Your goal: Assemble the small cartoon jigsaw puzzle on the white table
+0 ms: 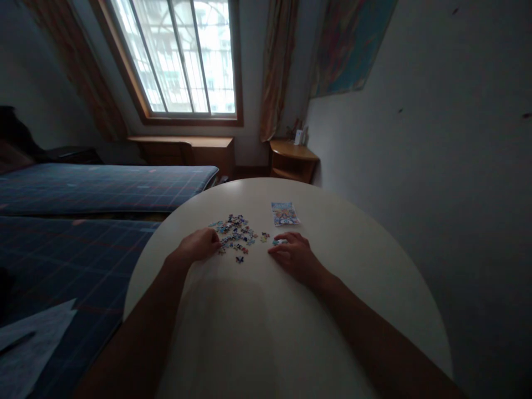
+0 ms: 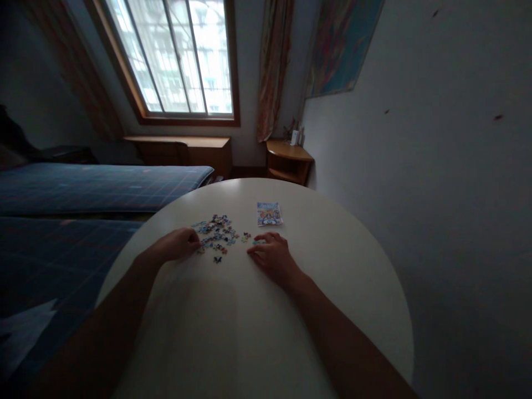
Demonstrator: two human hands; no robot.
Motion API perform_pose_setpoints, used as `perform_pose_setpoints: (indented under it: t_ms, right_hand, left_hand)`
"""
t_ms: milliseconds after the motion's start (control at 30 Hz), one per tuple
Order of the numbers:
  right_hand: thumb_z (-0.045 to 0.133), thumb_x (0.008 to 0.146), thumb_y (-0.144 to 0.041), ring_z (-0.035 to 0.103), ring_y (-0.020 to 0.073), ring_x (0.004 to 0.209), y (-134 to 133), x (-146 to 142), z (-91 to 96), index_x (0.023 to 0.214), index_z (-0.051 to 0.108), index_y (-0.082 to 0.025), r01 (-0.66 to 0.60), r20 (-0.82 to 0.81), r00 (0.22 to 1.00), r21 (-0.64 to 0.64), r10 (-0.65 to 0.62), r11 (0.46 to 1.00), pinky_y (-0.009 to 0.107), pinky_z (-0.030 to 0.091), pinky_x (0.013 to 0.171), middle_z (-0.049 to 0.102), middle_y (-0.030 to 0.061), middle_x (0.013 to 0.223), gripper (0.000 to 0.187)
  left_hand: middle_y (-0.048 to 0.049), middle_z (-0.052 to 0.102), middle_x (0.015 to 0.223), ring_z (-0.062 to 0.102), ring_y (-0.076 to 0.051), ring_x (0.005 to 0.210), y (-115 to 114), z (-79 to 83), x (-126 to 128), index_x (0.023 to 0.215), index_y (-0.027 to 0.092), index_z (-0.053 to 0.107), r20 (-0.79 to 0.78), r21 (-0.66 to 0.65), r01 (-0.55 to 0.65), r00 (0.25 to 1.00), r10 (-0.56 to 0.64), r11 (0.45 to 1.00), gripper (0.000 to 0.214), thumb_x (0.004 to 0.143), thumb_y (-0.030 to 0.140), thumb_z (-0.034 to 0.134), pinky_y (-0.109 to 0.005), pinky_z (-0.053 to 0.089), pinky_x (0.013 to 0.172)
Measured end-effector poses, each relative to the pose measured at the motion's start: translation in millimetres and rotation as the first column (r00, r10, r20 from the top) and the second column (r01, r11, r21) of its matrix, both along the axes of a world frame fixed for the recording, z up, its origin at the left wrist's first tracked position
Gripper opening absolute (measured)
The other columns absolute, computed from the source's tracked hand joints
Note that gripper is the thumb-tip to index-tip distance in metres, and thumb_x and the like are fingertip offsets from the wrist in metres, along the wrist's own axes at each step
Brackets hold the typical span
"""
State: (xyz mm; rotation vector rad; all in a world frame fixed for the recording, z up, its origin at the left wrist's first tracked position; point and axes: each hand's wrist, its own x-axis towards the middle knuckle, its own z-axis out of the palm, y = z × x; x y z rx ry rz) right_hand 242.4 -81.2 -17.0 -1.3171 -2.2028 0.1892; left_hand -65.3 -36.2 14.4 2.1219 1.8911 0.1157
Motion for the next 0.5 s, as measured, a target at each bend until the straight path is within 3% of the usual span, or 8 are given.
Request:
perform_pose_setpoints:
  t_ms: [167,367,500]
  right_hand:
    - [0.07,0.087,-0.025,0.054,0.0247,0.117,0,1,-0.2,0.095,0.078,-0.033,-0.024,-0.012,1.0,-0.023,0.024,0.999,0.044,0.037,0.101,0.068,0.0043,0.118,0.013]
    - [0.068,0.088,-0.023,0.055,0.0245,0.116,-1,0,1.2,0.097,0.077,-0.032,-0.033,0.007,0.999,-0.038,0.033,0.999,0.043,0.037,0.101,0.068,0.0051,0.118,0.016]
    - [0.067,0.088,-0.023,0.055,0.0244,0.116,-1,0,0.5,0.098,0.076,-0.031,-0.038,0.008,0.999,-0.028,0.038,0.999,0.044,0.036,0.102,0.068,0.005,0.118,0.016]
  left_hand:
    - [-0.0038,0.071,0.08,0.064,-0.018,0.073,1,-0.3,1,0.078,0.018,0.069,0.063,-0.009,0.024,0.998,-0.023,1.0,0.017,0.08,0.032,0.059,-0.025,0.04,0.061]
    - [-0.0047,0.072,0.085,0.065,-0.018,0.074,5,-6.8,1,0.094,0.017,0.067,0.139,-0.014,0.015,0.99,-0.013,1.0,0.022,0.078,0.032,0.063,-0.025,0.043,0.061]
    - [-0.0024,0.07,0.078,0.063,-0.017,0.071,6,-11.0,4,0.085,0.019,0.067,0.166,-0.013,0.016,0.986,-0.013,1.0,0.015,0.076,0.031,0.065,-0.024,0.042,0.06]
